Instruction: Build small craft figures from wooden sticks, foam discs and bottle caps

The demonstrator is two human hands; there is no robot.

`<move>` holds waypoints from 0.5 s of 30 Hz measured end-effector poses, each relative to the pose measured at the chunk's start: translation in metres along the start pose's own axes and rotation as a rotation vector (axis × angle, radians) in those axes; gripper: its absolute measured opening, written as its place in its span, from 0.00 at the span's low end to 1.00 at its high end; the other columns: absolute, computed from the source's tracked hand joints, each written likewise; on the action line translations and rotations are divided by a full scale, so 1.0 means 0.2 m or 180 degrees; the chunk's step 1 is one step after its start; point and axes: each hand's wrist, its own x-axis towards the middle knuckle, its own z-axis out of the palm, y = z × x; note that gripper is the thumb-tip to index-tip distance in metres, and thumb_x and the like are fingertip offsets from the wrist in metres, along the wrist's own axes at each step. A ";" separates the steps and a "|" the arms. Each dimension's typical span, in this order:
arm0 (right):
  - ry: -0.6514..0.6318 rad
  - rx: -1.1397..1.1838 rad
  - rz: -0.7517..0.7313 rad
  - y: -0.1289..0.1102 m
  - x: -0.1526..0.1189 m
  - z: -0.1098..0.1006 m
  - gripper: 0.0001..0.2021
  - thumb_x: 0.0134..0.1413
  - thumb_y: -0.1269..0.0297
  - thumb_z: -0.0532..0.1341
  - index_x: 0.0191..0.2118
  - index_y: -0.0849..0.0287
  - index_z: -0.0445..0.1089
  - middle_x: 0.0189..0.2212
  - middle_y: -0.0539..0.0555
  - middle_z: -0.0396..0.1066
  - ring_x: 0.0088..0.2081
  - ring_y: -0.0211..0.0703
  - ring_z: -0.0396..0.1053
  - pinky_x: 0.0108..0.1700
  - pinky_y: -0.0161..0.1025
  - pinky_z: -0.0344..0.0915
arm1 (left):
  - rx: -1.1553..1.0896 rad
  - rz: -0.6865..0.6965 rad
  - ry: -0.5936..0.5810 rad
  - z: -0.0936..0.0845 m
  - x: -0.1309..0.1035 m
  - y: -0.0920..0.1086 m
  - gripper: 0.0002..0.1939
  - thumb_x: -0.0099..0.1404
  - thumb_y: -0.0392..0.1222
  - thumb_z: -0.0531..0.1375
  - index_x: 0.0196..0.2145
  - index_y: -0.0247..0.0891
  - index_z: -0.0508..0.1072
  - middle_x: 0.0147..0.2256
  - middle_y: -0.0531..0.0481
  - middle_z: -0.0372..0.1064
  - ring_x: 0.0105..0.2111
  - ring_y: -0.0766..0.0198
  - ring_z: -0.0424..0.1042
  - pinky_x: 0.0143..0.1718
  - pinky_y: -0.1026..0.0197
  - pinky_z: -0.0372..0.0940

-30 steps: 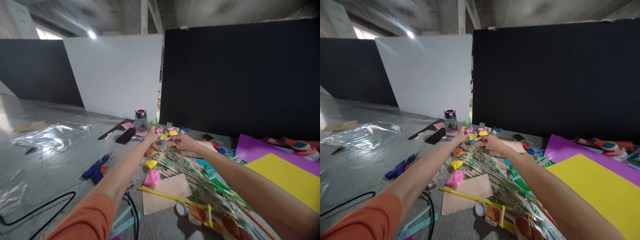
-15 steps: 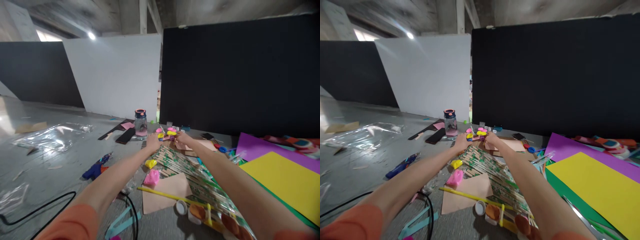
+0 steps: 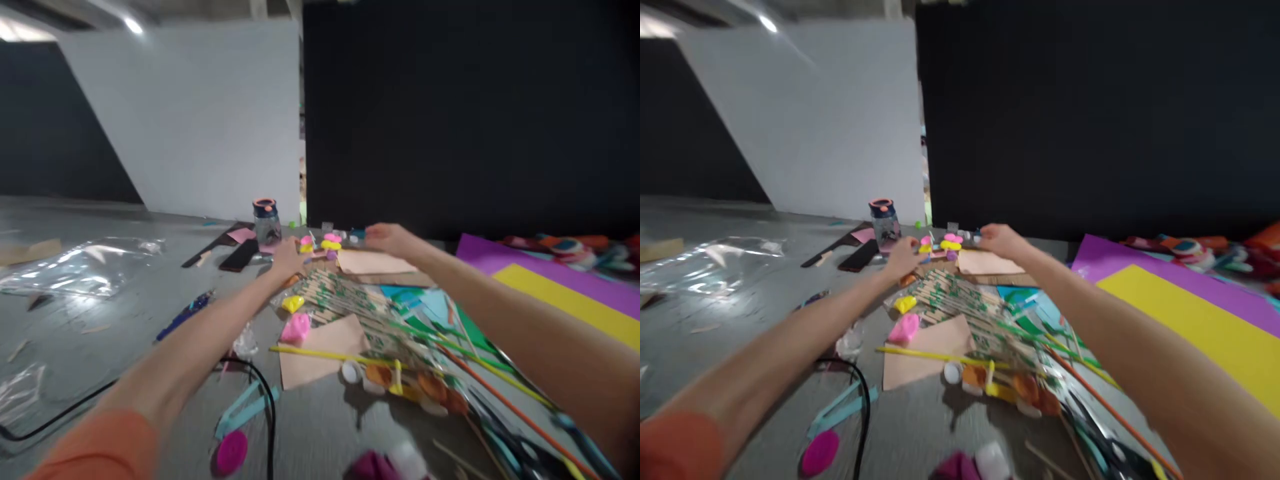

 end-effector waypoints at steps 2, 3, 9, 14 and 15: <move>-0.0013 0.0011 0.0150 0.01 -0.17 -0.17 0.10 0.65 0.70 0.60 0.51 0.64 0.72 0.41 0.56 0.77 0.38 0.42 0.75 0.45 0.46 0.73 | -0.0123 0.0175 0.0133 -0.08 -0.01 0.06 0.15 0.61 0.39 0.65 0.45 0.32 0.71 0.46 0.40 0.71 0.49 0.51 0.70 0.53 0.50 0.64; 0.0007 0.0020 0.0120 0.00 -0.28 -0.25 0.11 0.65 0.69 0.60 0.51 0.63 0.72 0.41 0.55 0.77 0.37 0.42 0.75 0.45 0.47 0.73 | -0.0199 0.0290 0.0193 -0.13 -0.02 0.09 0.14 0.62 0.38 0.64 0.45 0.32 0.70 0.46 0.40 0.71 0.50 0.51 0.69 0.54 0.50 0.62; -0.0048 -0.0968 -0.0578 -0.08 -1.16 -0.54 0.15 0.64 0.46 0.57 0.41 0.46 0.78 0.37 0.54 0.79 0.36 0.50 0.77 0.35 0.48 0.73 | -0.0637 0.1734 0.0649 -0.47 -0.28 0.38 0.08 0.69 0.38 0.56 0.43 0.32 0.70 0.39 0.49 0.69 0.46 0.62 0.67 0.53 0.53 0.59; -0.0811 -0.1060 -0.0463 0.01 -1.62 -0.40 0.11 0.66 0.53 0.57 0.48 0.41 0.74 0.41 0.53 0.79 0.40 0.52 0.78 0.37 0.49 0.76 | -0.0620 0.3066 -0.0450 -0.61 -0.69 0.59 0.06 0.71 0.43 0.57 0.39 0.39 0.70 0.32 0.52 0.69 0.36 0.60 0.69 0.42 0.57 0.63; -0.0858 -0.1078 -0.0437 0.03 -1.65 -0.37 0.11 0.66 0.54 0.56 0.48 0.43 0.74 0.42 0.53 0.79 0.41 0.52 0.78 0.38 0.48 0.75 | -0.0513 0.3131 -0.0822 -0.61 -0.75 0.61 0.07 0.71 0.44 0.57 0.37 0.40 0.70 0.33 0.51 0.69 0.36 0.59 0.70 0.40 0.56 0.63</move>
